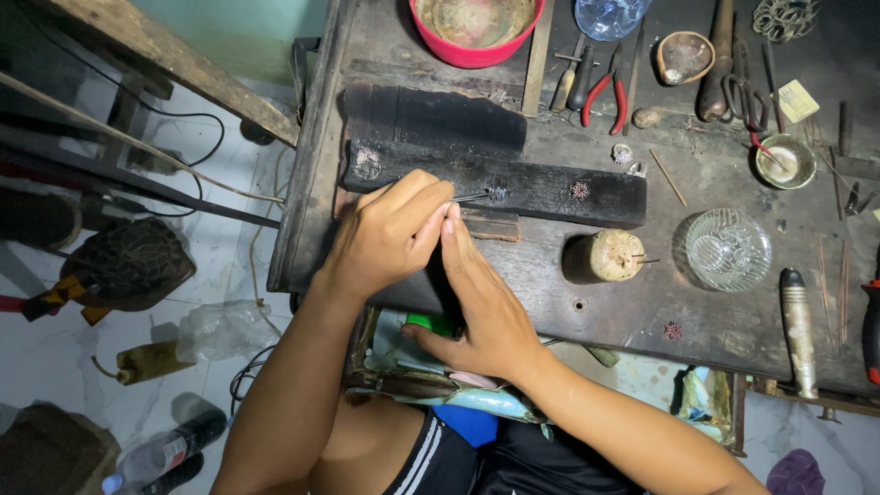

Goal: Soldering small metal jewelry components on a charcoal block using a hand torch and tweezers.

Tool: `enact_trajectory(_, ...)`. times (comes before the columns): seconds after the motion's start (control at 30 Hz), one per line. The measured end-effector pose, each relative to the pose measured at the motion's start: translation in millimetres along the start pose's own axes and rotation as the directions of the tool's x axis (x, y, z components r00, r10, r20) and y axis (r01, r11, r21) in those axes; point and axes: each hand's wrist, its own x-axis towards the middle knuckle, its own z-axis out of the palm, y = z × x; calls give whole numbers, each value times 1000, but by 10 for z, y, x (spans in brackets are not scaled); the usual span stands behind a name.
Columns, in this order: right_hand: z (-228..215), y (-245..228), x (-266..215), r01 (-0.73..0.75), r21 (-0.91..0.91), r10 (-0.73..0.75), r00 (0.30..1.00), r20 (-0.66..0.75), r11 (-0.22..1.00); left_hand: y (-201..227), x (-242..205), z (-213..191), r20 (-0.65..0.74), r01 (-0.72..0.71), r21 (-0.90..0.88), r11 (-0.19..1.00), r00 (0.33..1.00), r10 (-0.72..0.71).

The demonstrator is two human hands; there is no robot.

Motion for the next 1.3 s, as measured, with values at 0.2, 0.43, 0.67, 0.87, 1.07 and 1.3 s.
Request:
enact_trajectory(0.2, -4, -3, 2, 3, -2, -3, 1000, -2, 1000, -11, -9, 10, 4, 2, 11, 1000, 1000, -2)
enact_trajectory(0.43, -2, 6, -3, 6, -5, -6, 1000, -4, 1000, 7, 2, -7, 3, 7, 3, 1000, 1000, -7)
enact_trajectory(0.67, -2, 2, -3, 1, -7, -1, 1000, 2, 1000, 4, 3, -7, 5, 6, 3, 1000, 1000, -6)
enact_trajectory(0.87, -7, -10, -2, 0, -10, 0, 1000, 2, 1000, 16, 5, -15, 7, 5, 1, 1000, 1000, -5)
enact_trajectory(1.07, -11, -8, 4, 11, -3, -11, 1000, -1, 1000, 15, 4, -18, 8, 2, 1, 1000, 1000, -2)
enact_trajectory(1.3, -7, -1, -1, 11, 1, -11, 1000, -4, 1000, 14, 0, -13, 7, 12, 7, 1000, 1000, -12)
